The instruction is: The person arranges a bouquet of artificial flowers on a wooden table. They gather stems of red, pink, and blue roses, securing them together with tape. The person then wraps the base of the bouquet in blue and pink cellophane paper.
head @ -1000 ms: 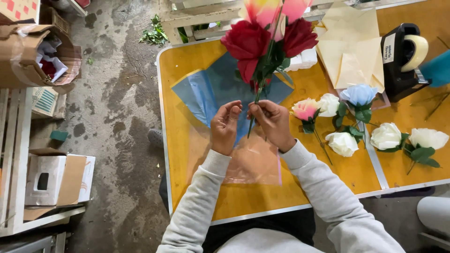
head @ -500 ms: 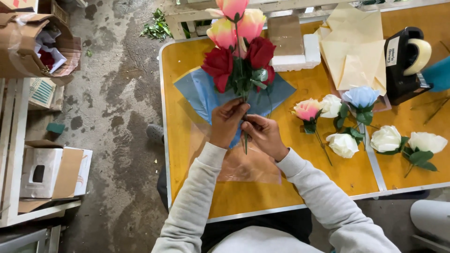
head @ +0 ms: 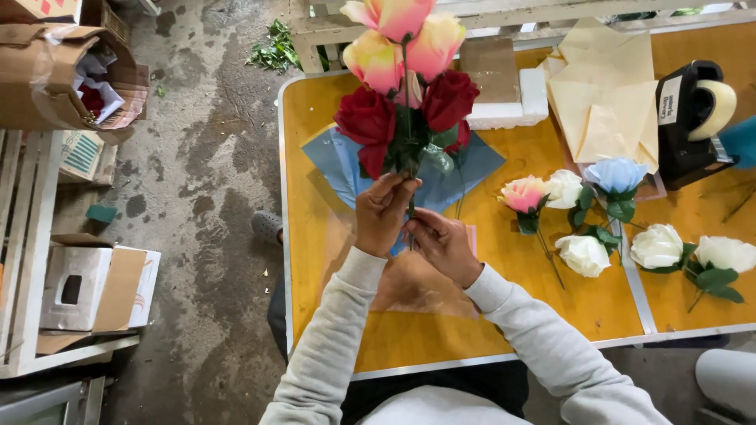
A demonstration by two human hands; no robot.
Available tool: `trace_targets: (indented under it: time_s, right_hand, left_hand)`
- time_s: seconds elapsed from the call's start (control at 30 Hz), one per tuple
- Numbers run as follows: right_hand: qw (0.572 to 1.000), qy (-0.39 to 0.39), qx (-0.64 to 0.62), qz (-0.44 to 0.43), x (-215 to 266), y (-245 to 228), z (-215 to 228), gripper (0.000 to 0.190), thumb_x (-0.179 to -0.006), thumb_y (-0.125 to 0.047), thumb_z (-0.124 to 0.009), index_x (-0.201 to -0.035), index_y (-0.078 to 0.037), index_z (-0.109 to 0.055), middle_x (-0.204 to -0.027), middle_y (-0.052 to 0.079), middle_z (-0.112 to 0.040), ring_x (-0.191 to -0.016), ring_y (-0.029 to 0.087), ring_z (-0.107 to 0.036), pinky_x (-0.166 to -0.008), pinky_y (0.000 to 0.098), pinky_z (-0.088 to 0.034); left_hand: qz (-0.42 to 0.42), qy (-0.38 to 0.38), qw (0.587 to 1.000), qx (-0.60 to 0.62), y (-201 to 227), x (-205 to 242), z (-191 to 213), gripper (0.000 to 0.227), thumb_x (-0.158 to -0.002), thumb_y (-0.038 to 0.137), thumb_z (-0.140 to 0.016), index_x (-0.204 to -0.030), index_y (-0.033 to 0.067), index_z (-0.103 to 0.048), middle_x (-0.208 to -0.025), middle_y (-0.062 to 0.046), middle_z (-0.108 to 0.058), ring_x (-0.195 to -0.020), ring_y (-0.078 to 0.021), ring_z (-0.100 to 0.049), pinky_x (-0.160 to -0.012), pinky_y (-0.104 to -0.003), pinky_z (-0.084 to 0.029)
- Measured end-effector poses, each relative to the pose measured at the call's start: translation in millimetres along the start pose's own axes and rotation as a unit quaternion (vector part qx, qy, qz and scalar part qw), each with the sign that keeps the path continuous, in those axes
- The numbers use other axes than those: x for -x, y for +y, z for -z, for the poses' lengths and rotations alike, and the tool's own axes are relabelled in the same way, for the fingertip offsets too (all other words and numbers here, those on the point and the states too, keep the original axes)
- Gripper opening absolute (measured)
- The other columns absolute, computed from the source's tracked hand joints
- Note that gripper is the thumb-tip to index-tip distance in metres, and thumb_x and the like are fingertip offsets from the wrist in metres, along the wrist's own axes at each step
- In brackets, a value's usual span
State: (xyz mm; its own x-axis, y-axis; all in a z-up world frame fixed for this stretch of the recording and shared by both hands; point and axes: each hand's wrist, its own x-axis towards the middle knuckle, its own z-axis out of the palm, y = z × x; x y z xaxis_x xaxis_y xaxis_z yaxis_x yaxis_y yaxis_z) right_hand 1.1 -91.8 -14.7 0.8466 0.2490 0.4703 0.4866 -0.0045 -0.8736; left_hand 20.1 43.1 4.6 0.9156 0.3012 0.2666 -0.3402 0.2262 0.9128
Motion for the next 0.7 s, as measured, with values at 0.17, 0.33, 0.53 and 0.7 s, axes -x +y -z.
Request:
trace_targets:
  time_s: [0.17,0.33,0.53,0.7]
  right_hand:
    - [0.997,0.039,0.073,0.008,0.1,2.4,-4.4,0.020,-0.092,-0.007,-0.077,-0.112,-0.002,-0.077,-0.067,0.012,-0.073,-0.058,0.017,-0.071,-0.051,0.0290,-0.052]
    - [0.999,0.016,0.035,-0.024,-1.9,0.8,1.8,0.022,-0.094,-0.008,-0.075,-0.115,-0.004,-0.076,-0.074,0.012,-0.075,-0.064,0.020,-0.072,-0.060,0.0345,-0.057]
    - [1.000,-0.008,0.021,-0.001,3.5,4.2,0.3,0.020,-0.093,0.002,-0.068,-0.113,0.001,-0.072,-0.065,0.019,-0.067,-0.054,0.028,-0.071,-0.053,0.0367,-0.055]
    - [0.999,0.010,-0.040,-0.022,1.9,-1.1,-2.5,0.013,-0.098,0.002,-0.064,-0.107,0.002,-0.073,-0.059,0.009,-0.065,-0.047,0.015,-0.065,-0.052,0.0275,-0.055]
  left_hand:
    - [0.021,-0.027,0.999,-0.035,9.1,0.4,-3.0,0.013,-0.092,0.002,-0.077,-0.105,0.0034,-0.077,-0.094,-0.011,-0.078,-0.090,-0.0120,-0.071,-0.084,-0.033,-0.061]
    - [0.021,-0.004,1.000,-0.021,-9.5,2.2,-0.2,0.010,-0.094,0.001,-0.074,-0.104,0.0011,-0.074,-0.096,-0.011,-0.077,-0.088,-0.0111,-0.068,-0.084,-0.032,-0.060]
    - [-0.005,-0.013,0.999,-0.039,2.4,4.2,-1.6,0.014,-0.098,0.003,-0.072,-0.112,0.0019,-0.074,-0.096,-0.006,-0.075,-0.090,-0.0063,-0.064,-0.083,-0.028,-0.057]
    - [-0.008,-0.037,0.997,-0.060,8.3,2.9,-5.4,0.023,-0.095,0.002,-0.074,-0.118,0.0032,-0.075,-0.093,-0.007,-0.074,-0.087,-0.0055,-0.064,-0.081,-0.027,-0.057]
